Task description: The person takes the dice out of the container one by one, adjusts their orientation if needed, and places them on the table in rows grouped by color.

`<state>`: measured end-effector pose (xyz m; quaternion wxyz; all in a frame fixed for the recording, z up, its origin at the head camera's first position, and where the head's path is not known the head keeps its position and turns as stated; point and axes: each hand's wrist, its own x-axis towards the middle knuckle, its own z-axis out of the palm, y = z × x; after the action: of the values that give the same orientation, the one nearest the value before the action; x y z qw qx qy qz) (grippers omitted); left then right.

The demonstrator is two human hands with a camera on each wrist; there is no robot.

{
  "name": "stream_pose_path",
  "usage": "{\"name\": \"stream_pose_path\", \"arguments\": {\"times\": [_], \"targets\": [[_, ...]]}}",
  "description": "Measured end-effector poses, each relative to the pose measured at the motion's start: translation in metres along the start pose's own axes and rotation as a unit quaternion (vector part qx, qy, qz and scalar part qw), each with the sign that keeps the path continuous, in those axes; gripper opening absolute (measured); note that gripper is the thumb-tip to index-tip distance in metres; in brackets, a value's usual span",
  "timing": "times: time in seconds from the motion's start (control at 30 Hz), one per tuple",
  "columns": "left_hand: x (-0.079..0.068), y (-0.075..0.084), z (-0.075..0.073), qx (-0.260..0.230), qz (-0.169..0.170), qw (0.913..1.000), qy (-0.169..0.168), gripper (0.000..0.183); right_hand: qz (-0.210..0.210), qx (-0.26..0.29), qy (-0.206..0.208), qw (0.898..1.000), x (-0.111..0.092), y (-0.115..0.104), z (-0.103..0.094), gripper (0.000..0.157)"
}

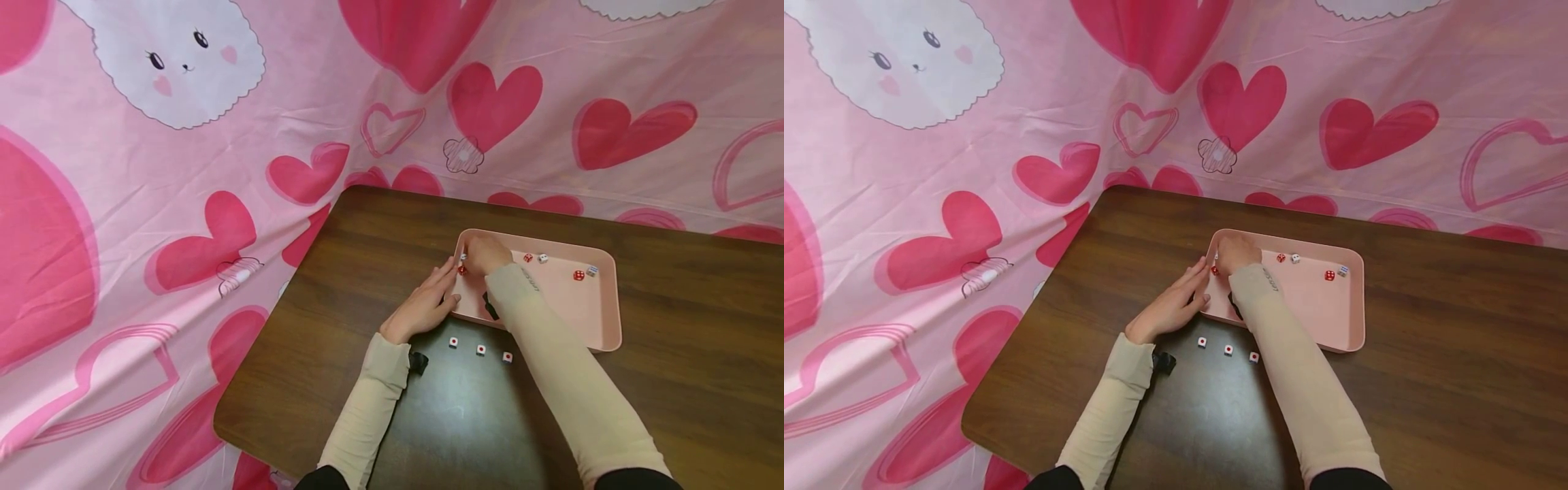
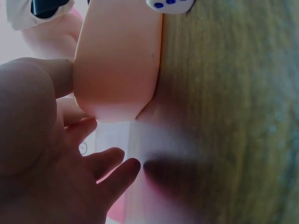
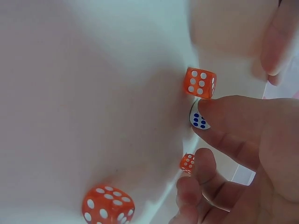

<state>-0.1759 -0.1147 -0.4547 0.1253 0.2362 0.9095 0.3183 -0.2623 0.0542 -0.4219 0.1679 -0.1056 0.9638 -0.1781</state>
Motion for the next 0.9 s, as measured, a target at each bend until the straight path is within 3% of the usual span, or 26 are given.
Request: {"name": "stream_pose_path", "arguments": {"times": [0.5,0.9], "targets": [[0.005,0.004,0.002,-0.001,-0.011,0.9999,-0.003,0.062,0.002,0.003,0.005,1.000,-0.004,0.007,-0.007,0.016],[0.005,0.004,0.003,-0.006,-0.014,0.9999,-0.001,0.062,-0.004,0.009,0.018,1.000,-0.021,0.004,-0.017,0.020]]}}
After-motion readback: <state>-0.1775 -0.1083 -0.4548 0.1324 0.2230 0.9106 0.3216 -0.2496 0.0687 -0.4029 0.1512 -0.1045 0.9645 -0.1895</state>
